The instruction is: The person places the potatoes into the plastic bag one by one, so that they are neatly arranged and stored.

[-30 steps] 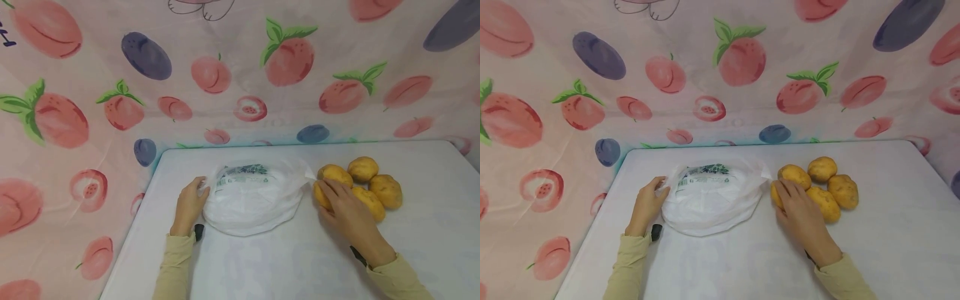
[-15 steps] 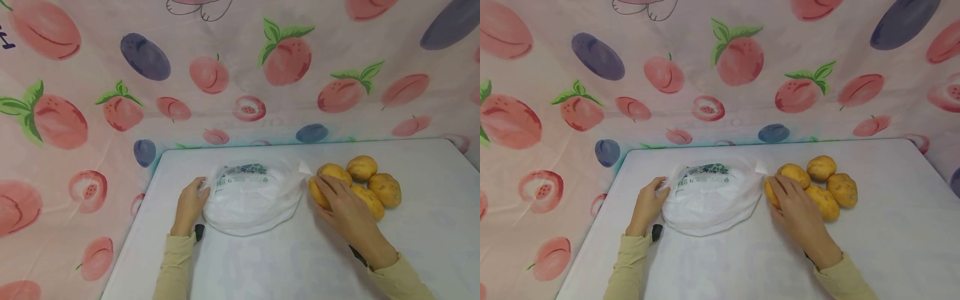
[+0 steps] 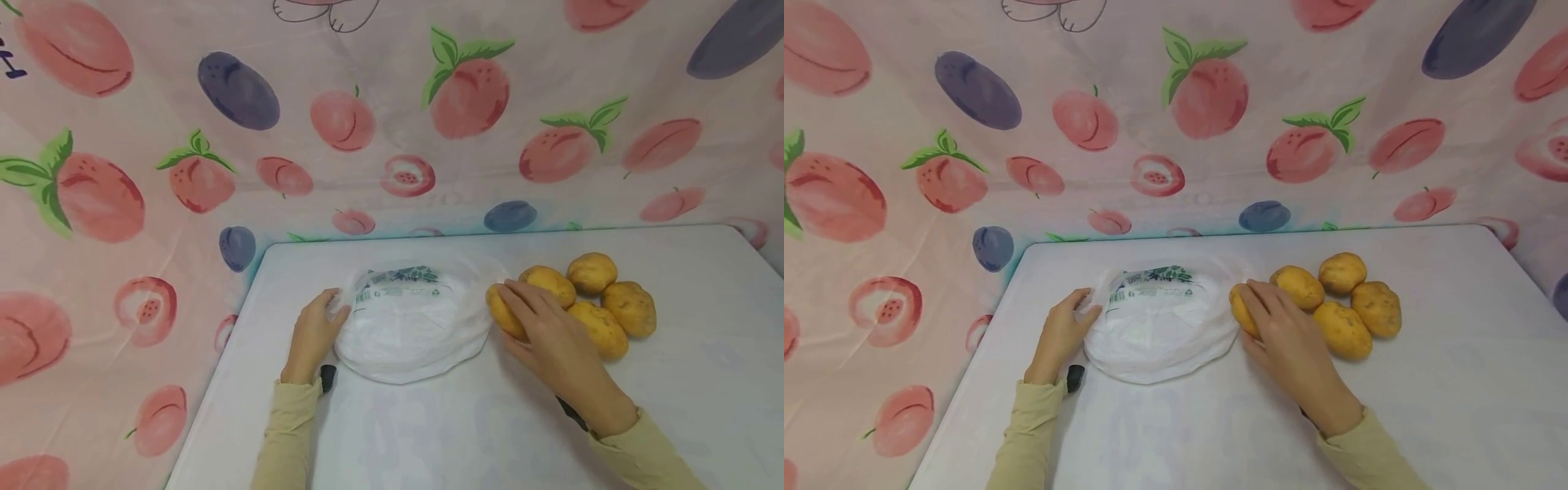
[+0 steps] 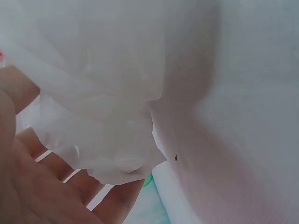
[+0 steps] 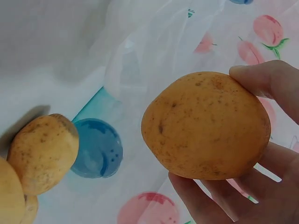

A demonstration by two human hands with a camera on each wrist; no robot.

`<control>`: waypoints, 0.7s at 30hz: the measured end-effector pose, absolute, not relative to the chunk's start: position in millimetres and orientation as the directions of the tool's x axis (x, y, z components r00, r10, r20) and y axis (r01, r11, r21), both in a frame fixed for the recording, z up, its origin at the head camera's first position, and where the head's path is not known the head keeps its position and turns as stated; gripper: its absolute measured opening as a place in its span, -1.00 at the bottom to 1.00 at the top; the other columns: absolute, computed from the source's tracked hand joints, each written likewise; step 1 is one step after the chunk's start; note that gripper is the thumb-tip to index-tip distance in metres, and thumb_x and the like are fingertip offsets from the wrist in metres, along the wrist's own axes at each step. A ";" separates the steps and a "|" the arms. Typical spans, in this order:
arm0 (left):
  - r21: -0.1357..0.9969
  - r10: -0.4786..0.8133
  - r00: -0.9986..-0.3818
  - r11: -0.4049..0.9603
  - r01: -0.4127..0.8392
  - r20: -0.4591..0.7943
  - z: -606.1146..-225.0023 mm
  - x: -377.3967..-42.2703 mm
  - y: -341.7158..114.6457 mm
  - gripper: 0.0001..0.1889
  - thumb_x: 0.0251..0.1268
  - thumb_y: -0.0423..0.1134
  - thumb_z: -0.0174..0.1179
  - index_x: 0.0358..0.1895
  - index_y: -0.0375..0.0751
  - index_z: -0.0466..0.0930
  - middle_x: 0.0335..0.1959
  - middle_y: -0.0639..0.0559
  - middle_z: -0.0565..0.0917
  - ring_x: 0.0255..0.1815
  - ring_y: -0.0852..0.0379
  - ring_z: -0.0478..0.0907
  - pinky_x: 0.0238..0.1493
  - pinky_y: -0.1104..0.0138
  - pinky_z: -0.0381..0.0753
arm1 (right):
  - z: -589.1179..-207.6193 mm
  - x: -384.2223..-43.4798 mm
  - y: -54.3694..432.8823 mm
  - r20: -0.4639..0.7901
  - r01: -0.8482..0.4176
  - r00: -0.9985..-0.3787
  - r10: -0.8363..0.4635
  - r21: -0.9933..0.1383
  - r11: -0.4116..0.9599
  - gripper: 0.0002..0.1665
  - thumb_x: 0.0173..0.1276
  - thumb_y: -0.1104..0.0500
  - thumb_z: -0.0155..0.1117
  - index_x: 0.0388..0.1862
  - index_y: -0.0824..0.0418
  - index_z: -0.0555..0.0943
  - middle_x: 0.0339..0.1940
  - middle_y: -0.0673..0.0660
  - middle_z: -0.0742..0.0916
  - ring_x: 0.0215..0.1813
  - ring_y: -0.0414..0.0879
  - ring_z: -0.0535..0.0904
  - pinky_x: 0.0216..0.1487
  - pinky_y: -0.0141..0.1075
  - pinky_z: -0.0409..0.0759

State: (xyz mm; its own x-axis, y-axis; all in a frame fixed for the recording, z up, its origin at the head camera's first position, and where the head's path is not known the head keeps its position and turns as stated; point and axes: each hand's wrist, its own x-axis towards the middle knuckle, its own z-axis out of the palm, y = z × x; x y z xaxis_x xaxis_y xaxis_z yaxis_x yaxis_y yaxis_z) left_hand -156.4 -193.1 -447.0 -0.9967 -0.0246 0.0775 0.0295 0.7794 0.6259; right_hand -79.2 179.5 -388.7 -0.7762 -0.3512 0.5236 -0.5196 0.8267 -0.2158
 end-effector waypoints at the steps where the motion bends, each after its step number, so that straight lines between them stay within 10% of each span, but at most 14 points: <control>1: 0.628 -0.020 -0.997 0.778 0.030 0.072 -447.1 -156.4 -193.0 -0.49 0.38 -0.08 0.25 0.33 -0.17 0.47 0.30 -0.17 0.55 0.35 -0.16 0.45 0.36 -0.03 0.42 | -388.7 -79.7 178.3 0.523 -0.520 -0.776 -0.352 -0.217 0.826 -0.16 0.01 0.27 0.58 0.32 0.29 0.49 0.25 0.26 0.58 0.25 0.19 0.49 -0.18 0.01 0.71; 11: 0.617 0.002 -0.998 0.786 0.036 0.055 -447.0 -155.1 -190.7 -0.43 0.35 -0.15 0.27 0.38 -0.21 0.41 0.37 -0.20 0.48 0.40 -0.19 0.40 0.39 -0.05 0.38 | -386.6 -84.0 165.7 0.489 -0.508 -0.797 -0.356 -0.222 0.832 -0.17 0.06 0.21 0.58 0.34 0.25 0.48 0.25 0.23 0.59 0.22 0.17 0.53 -0.28 -0.05 0.72; 21: 0.609 -0.011 -0.998 0.792 0.029 0.062 -444.6 -154.9 -190.9 -0.48 0.35 -0.20 0.27 0.35 -0.21 0.45 0.32 -0.22 0.53 0.34 -0.20 0.47 0.33 -0.06 0.45 | -385.9 -93.4 151.6 0.481 -0.538 -0.791 -0.379 -0.251 0.805 -0.21 0.08 0.20 0.56 0.31 0.30 0.49 0.25 0.27 0.58 0.23 0.17 0.52 0.10 0.06 0.63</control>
